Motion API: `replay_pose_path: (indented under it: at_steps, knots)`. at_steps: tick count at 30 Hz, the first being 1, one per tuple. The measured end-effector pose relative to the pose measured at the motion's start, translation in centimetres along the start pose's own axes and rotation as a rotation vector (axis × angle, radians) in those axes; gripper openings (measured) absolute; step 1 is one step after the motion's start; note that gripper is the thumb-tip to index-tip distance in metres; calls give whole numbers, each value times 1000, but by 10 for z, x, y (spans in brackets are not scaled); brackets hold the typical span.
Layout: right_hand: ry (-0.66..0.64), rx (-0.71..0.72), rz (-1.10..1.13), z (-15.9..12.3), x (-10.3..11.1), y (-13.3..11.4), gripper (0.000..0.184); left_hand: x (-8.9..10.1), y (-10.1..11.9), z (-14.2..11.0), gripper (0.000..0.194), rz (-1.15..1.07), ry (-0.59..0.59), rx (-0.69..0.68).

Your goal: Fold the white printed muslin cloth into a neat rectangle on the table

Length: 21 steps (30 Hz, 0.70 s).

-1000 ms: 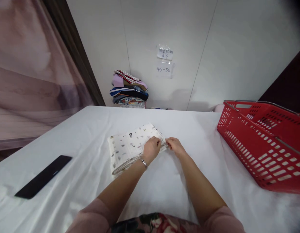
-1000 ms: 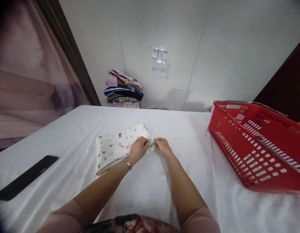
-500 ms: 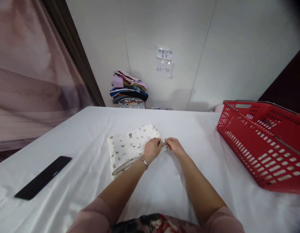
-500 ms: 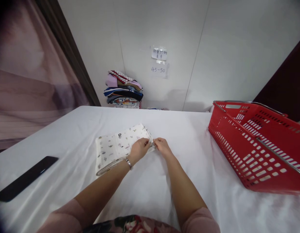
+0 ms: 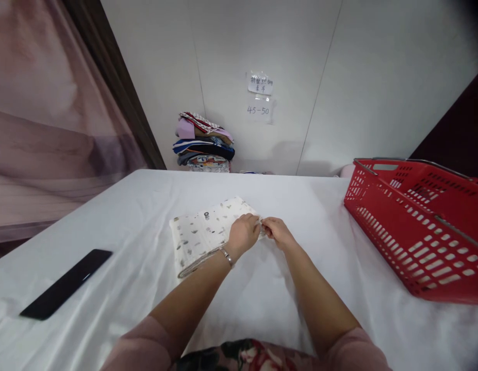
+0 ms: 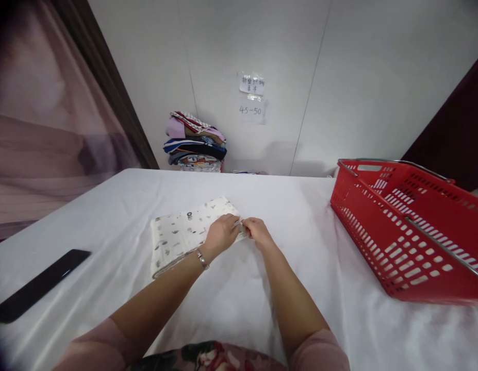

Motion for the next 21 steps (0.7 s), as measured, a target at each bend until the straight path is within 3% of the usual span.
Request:
replay_pose_path:
  at_steps: [4, 9, 14, 21]
  knots:
    - [2, 21, 7, 1, 2, -2, 30, 2, -5, 3, 22, -16, 7, 11]
    - [95, 7, -286, 3, 19, -2, 31, 11, -14, 10, 25, -81, 45, 108]
    - [-6, -55, -427, 6, 23, 13, 30, 7, -14, 1, 26, -95, -29, 89]
    - [2, -31, -459, 10, 17, 23, 20, 0, -11, -6, 27, -91, -79, 105]
Point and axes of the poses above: each hand's wrist, its own z-axis towards the middle knuckle, its own x-axis out of the back of the hand, y = z × x, the point moved 1 cm from there along z, towards the middle knuckle, and after that the axes turned 11 degrees about -z, right-handed, at the moved point
